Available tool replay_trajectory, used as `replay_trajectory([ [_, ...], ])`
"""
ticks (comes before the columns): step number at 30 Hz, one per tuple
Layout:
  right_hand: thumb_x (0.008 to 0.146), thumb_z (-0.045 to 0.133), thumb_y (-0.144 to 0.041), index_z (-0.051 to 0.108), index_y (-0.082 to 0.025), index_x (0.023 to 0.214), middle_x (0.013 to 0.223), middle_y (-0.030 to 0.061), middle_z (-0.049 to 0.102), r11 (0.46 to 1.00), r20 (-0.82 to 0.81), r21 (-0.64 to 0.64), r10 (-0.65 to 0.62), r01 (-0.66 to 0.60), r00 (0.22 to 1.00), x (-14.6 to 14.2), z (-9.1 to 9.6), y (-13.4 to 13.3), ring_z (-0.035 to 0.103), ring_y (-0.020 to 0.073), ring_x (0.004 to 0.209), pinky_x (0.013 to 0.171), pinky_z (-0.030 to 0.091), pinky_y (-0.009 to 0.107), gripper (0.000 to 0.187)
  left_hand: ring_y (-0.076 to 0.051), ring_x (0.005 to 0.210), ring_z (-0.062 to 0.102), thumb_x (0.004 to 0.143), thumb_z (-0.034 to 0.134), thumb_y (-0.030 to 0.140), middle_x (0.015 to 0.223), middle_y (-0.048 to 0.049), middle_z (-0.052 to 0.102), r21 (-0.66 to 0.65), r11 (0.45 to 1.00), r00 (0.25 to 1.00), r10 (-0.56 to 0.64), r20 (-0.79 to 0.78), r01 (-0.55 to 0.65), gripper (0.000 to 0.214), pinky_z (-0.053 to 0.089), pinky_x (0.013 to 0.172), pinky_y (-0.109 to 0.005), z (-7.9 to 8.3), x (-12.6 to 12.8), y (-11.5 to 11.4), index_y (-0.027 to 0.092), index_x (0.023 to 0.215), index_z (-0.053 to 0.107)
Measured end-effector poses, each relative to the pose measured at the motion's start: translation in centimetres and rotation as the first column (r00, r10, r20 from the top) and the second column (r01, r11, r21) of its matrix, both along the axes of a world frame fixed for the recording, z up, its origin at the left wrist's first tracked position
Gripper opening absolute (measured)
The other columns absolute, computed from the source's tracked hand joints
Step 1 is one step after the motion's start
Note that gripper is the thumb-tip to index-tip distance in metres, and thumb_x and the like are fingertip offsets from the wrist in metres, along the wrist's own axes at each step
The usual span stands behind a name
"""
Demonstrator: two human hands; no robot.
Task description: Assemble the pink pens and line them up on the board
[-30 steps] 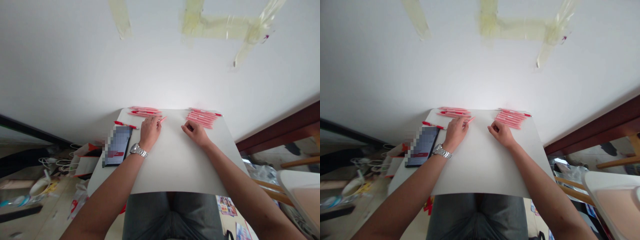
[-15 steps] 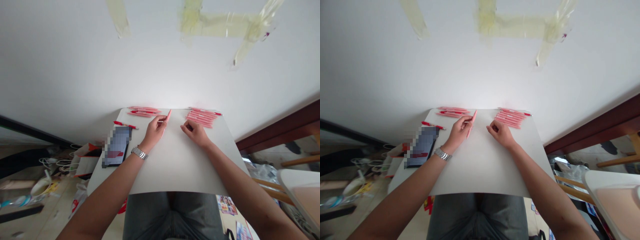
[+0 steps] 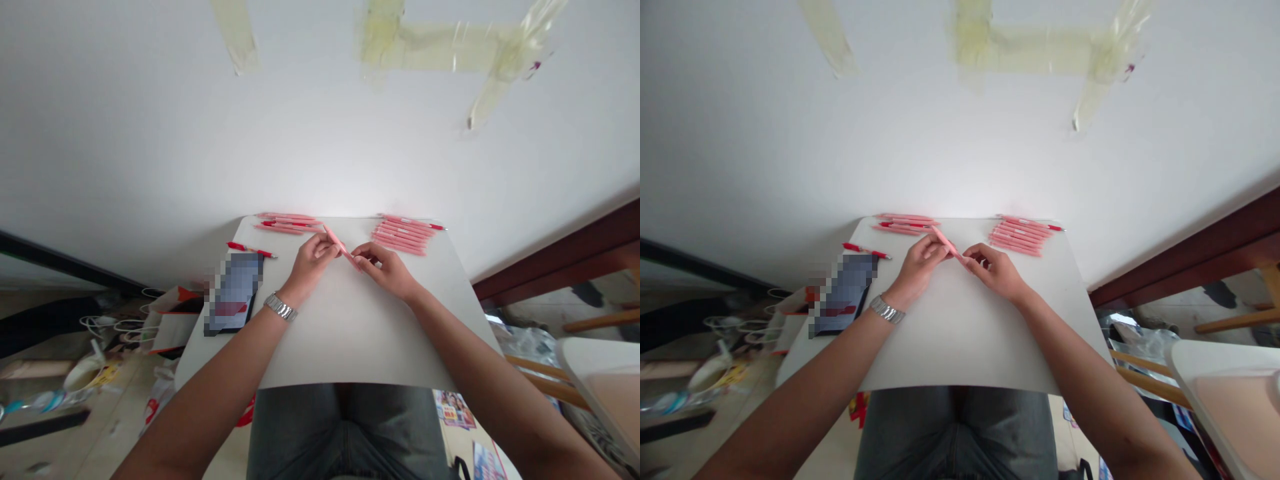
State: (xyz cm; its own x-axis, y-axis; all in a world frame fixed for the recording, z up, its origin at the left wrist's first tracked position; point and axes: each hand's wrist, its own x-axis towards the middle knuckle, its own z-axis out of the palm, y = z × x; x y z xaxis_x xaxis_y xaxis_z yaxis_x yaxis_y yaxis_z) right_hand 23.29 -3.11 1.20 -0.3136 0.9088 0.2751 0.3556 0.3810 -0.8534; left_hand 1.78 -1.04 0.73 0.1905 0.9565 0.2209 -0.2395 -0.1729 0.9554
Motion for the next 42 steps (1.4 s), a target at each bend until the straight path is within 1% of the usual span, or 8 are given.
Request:
replay_trajectory([
  [4, 0.103, 0.059, -0.051, 0.074, -0.022, 0.112, 0.098, 0.0059, 0.079, 0.998, 0.019, -0.046, 0.033, -0.032, 0.999, -0.2, 0.24, -0.24, 0.066, 0.0189, 0.08, 0.07, 0.049, 0.031, 0.034, -0.02, 0.099, 0.071, 0.093, 0.077, 0.041, 0.102, -0.0076, 0.075, 0.009, 0.999, 0.998, -0.041, -0.048, 0.041, 0.027, 0.057, 0.095, -0.036, 0.11, 0.02, -0.3, 0.017, 0.1, 0.067],
  [9, 0.104, 0.058, -0.054, 0.076, -0.02, 0.107, 0.089, 0.0046, 0.076, 1.0, 0.03, -0.026, 0.016, -0.015, 0.999, -0.16, 0.1, -0.06, 0.062, 0.0167, 0.074, 0.067, 0.046, 0.029, 0.039, -0.02, 0.103, 0.071, 0.095, 0.076, 0.04, 0.102, -0.0069, 0.075, 0.037, 0.997, 0.996, -0.07, -0.061, 0.073, 0.024, 0.056, 0.1, -0.037, 0.36, 0.1, -0.59, 0.018, 0.099, 0.066],
  [16, 0.103, 0.058, -0.059, 0.074, -0.018, 0.103, 0.086, 0.0042, 0.072, 0.998, 0.014, -0.059, 0.01, -0.01, 1.0, -0.01, 0.31, -0.05, 0.057, 0.0155, 0.071, 0.067, 0.045, 0.029, 0.044, -0.019, 0.104, 0.07, 0.093, 0.076, 0.052, 0.129, -0.0092, 0.072, -0.035, 0.998, 0.996, 0.06, 0.072, -0.058, 0.033, 0.06, 0.101, -0.038, -0.08, 0.2, -0.11, 0.021, 0.105, 0.075],
  [24, 0.104, 0.052, -0.066, 0.074, -0.019, 0.103, 0.082, 0.0025, 0.064, 0.991, -0.017, -0.119, 0.05, -0.052, 0.999, -0.08, 0.5, -0.27, 0.051, 0.0156, 0.071, 0.066, 0.042, 0.029, 0.051, -0.016, 0.099, 0.068, 0.094, 0.074, 0.056, 0.123, -0.0088, 0.073, -0.032, 0.999, 0.997, 0.044, 0.061, -0.042, 0.037, 0.059, 0.1, -0.035, 0.31, 0.19, -0.14, 0.021, 0.107, 0.079],
  [28, 0.106, 0.046, -0.066, 0.075, -0.019, 0.114, 0.081, 0.0018, 0.061, 0.991, -0.01, -0.12, 0.054, -0.055, 0.998, 0.02, 0.46, -0.24, 0.05, 0.0161, 0.073, 0.068, 0.041, 0.03, 0.056, -0.019, 0.103, 0.069, 0.093, 0.075, 0.055, 0.119, -0.0091, 0.073, -0.02, 1.0, 0.998, 0.014, 0.063, -0.013, 0.037, 0.059, 0.104, -0.037, 0.3, 0.31, -0.3, 0.021, 0.106, 0.079],
  [33, 0.106, 0.047, -0.063, 0.077, -0.019, 0.107, 0.078, 0.001, 0.059, 0.997, 0.05, -0.067, 0.036, -0.033, 0.998, 0.1, 0.25, -0.13, 0.046, 0.0154, 0.069, 0.065, 0.037, 0.03, 0.053, -0.017, 0.098, 0.068, 0.094, 0.074, 0.054, 0.106, -0.007, 0.073, -0.033, 0.999, 0.999, -0.006, 0.034, 0.007, 0.041, 0.057, 0.105, -0.038, -0.01, 0.18, -0.27, 0.022, 0.119, 0.08],
  [38, 0.106, 0.049, -0.063, 0.075, -0.019, 0.102, 0.073, -0.0001, 0.059, 1.0, 0.097, -0.019, 0.0, 0.002, 0.995, 0.21, -0.09, 0.05, 0.046, 0.0147, 0.065, 0.062, 0.036, 0.029, 0.051, -0.018, 0.102, 0.069, 0.094, 0.075, 0.053, 0.12, -0.0091, 0.074, -0.023, 1.0, 1.0, 0.006, 0.022, -0.005, 0.038, 0.057, 0.107, -0.038, -0.06, 0.15, -0.28, 0.021, 0.113, 0.082],
  [42, 0.106, 0.049, -0.063, 0.074, -0.02, 0.097, 0.076, 0.0022, 0.065, 0.997, 0.149, 0.058, -0.053, 0.044, 0.987, 0.19, -0.02, 0.09, 0.052, 0.0159, 0.065, 0.064, 0.039, 0.03, 0.05, -0.019, 0.104, 0.071, 0.094, 0.075, 0.054, 0.123, -0.01, 0.075, -0.032, 0.999, 1.0, 0.027, 0.014, -0.027, 0.038, 0.057, 0.107, -0.039, 0.07, 0.31, -0.46, 0.02, 0.109, 0.082],
])
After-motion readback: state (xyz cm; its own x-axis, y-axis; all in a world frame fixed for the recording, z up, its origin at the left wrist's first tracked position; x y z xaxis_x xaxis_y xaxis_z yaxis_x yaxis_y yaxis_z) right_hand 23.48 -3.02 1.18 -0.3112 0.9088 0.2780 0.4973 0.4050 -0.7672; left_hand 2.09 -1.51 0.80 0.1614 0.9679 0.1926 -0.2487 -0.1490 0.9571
